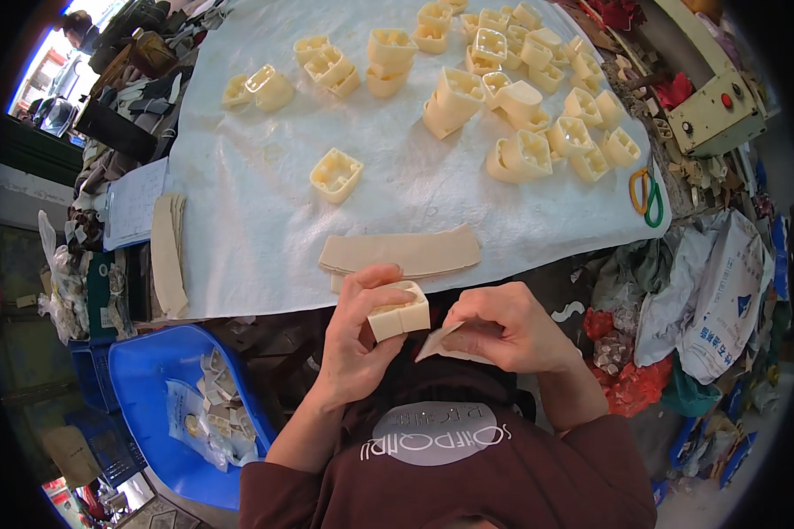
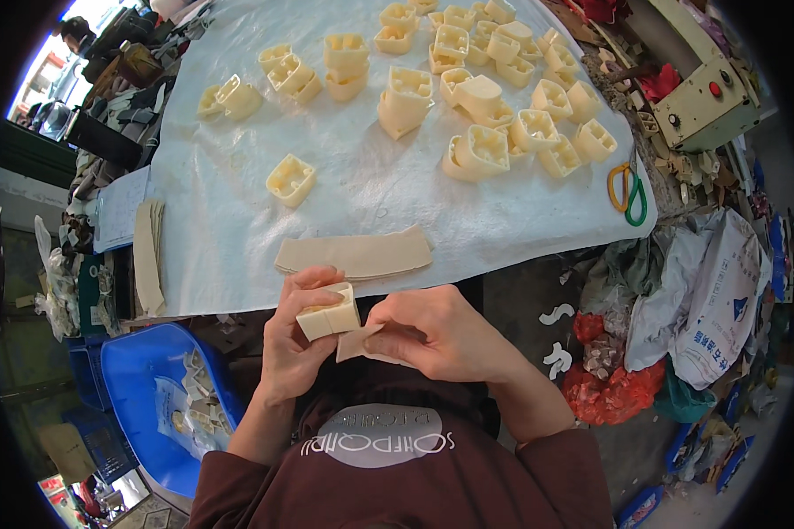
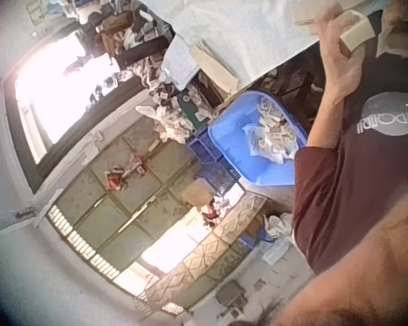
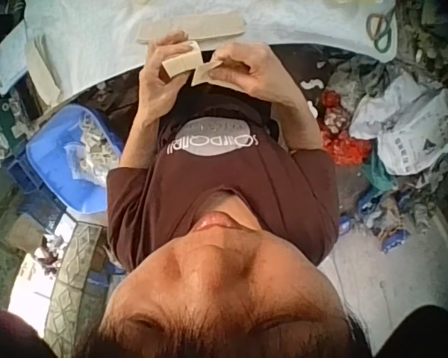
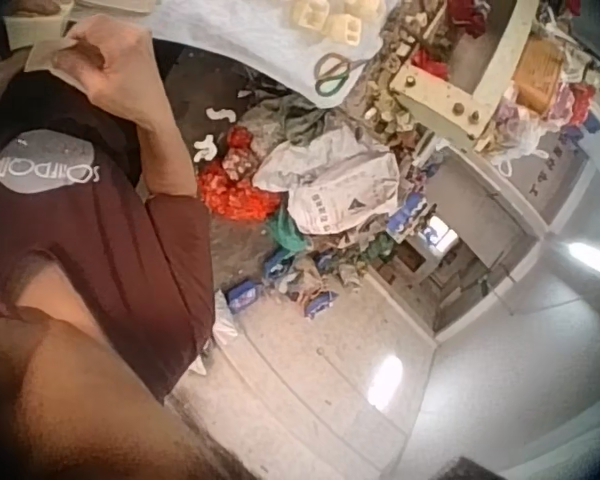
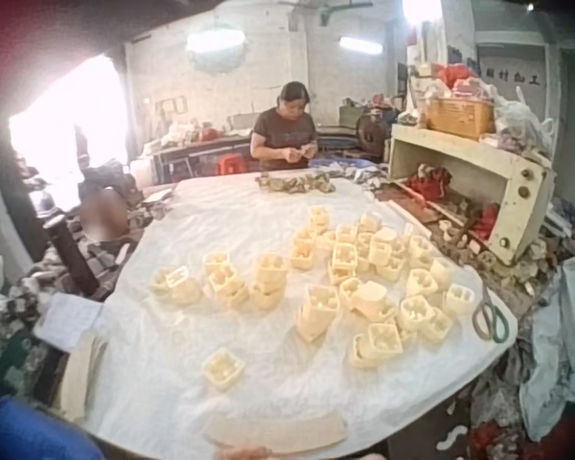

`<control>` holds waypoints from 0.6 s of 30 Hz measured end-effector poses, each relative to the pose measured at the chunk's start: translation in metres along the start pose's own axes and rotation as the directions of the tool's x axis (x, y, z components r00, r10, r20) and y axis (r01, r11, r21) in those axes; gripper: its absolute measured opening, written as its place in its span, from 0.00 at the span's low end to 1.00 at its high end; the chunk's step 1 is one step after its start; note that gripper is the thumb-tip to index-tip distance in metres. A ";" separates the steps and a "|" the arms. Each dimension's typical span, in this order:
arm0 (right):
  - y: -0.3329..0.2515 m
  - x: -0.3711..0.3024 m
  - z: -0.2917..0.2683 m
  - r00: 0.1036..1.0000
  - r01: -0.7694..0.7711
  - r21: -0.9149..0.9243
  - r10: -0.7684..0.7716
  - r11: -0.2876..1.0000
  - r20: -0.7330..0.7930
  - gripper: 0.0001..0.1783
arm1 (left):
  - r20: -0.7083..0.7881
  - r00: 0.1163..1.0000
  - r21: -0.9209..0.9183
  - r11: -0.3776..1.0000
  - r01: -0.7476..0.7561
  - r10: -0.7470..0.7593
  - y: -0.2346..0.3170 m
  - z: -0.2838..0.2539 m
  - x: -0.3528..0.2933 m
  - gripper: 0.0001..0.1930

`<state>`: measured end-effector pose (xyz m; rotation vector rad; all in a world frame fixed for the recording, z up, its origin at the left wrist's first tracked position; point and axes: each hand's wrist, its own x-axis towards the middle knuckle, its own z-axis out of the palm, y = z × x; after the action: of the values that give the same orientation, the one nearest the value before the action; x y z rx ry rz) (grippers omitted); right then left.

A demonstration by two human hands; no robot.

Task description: The person assembles small beige plastic components by hand, repeatedly picking up a mold and a flat sheet, inserting the sheet into the mold, and trimming excess material with scissors. The finished assemblies are placed on a white-covered table alongside many similar units.

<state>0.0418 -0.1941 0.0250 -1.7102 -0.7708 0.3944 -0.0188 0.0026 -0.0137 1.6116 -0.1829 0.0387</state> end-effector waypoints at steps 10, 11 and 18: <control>0.004 0.000 0.009 0.988 -0.155 0.040 0.155 0.987 -0.012 0.10 | -0.025 0.994 -0.071 0.992 0.100 -0.102 0.001 0.007 -0.011 0.25; 0.004 -0.001 0.009 0.989 -0.147 0.054 0.148 0.988 -0.021 0.09 | -0.025 0.995 -0.066 0.993 0.097 -0.099 0.001 0.008 -0.011 0.25; 0.007 -0.002 0.012 0.986 -0.159 0.112 0.165 0.981 -0.041 0.09 | -0.018 0.994 -0.081 0.991 0.105 -0.106 0.001 0.011 -0.010 0.26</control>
<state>0.0345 -0.1873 0.0145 -1.6789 -0.5652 0.4946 -0.0294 -0.0070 -0.0146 1.5382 -0.0809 -0.0320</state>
